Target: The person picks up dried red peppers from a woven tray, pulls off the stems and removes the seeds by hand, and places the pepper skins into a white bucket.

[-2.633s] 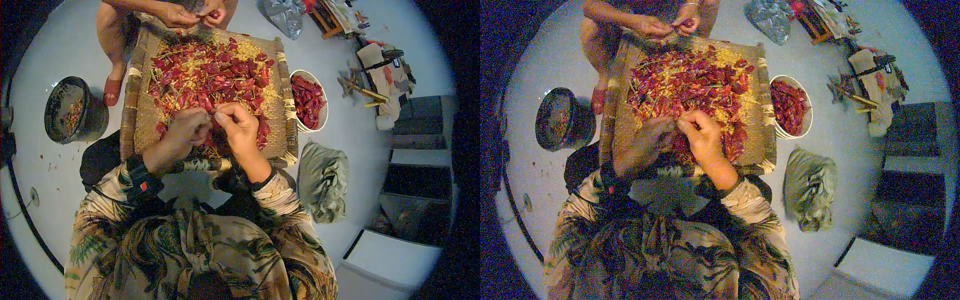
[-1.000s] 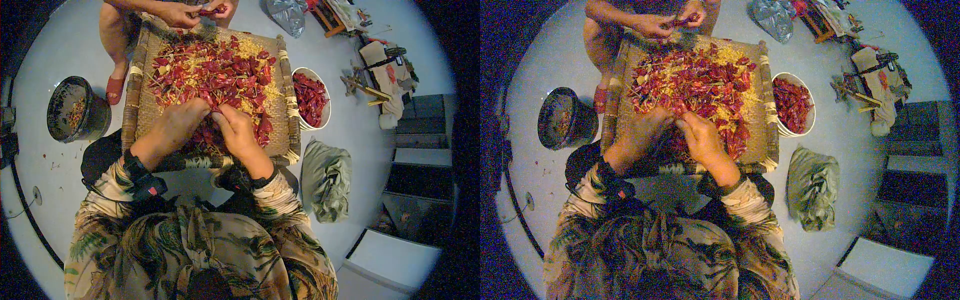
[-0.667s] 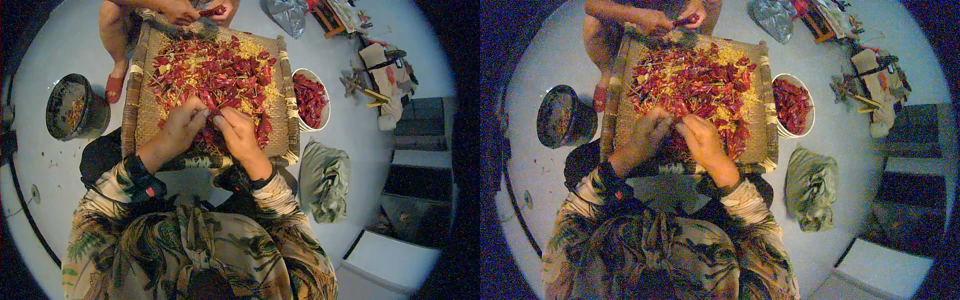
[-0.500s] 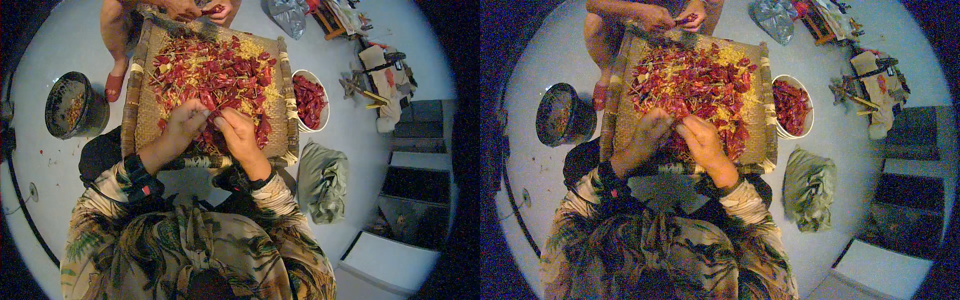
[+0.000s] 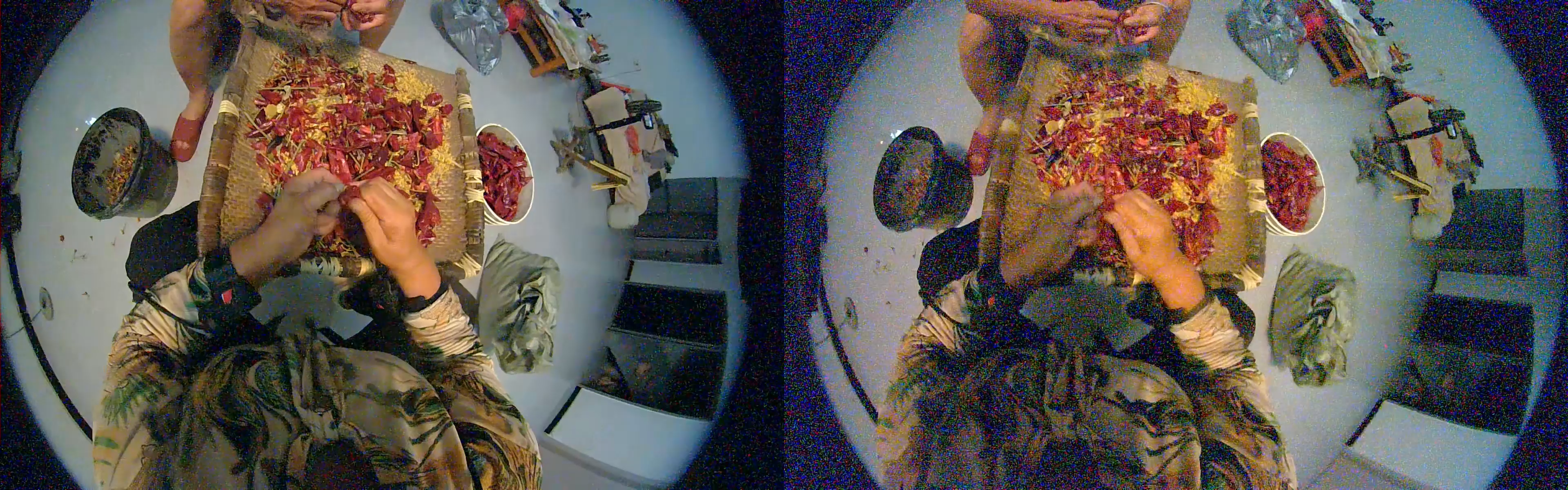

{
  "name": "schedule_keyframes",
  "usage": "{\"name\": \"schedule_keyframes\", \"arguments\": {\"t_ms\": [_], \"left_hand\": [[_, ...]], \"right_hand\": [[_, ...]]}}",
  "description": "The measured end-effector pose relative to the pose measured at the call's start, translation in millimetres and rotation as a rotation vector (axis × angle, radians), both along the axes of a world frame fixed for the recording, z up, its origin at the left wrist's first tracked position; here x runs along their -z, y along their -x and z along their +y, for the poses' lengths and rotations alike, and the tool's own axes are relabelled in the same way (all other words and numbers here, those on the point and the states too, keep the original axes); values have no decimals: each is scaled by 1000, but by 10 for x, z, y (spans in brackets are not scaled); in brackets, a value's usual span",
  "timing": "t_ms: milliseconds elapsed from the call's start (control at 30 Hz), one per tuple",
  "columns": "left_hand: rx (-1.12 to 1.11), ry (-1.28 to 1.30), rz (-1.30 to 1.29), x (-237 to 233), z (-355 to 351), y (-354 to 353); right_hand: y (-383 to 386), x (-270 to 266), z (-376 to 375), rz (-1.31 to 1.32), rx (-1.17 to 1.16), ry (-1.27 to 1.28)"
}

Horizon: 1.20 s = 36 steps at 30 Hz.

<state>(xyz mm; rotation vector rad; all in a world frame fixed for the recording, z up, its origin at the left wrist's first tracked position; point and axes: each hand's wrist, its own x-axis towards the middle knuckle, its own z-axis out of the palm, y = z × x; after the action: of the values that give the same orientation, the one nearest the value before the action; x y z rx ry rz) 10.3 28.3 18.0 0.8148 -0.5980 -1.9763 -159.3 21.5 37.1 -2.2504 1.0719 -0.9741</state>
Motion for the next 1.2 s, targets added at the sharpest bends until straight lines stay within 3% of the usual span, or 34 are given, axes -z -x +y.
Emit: {"name": "schedule_keyframes", "arguments": {"t_ms": [100,200,500,700,900,1200], "left_hand": [[-43,469,-534,-148,-79,-85],[-6,665,-647,-300,-91,-137],[179,797,-827,-183,-195,-215],[308,756,-840,-149,-232,-278],[282,704,-702,-77,-154,-250],[37,650,-615,59,-24,-93]], "right_hand": [[35,39,-70,-70,27,-75],[104,-16,-109,-98,26,-120],[124,-21,-114,5,-45,-27],[111,-73,-100,50,-138,-18],[109,5,-34,120,-185,52],[61,64,14,193,-71,80]]}}
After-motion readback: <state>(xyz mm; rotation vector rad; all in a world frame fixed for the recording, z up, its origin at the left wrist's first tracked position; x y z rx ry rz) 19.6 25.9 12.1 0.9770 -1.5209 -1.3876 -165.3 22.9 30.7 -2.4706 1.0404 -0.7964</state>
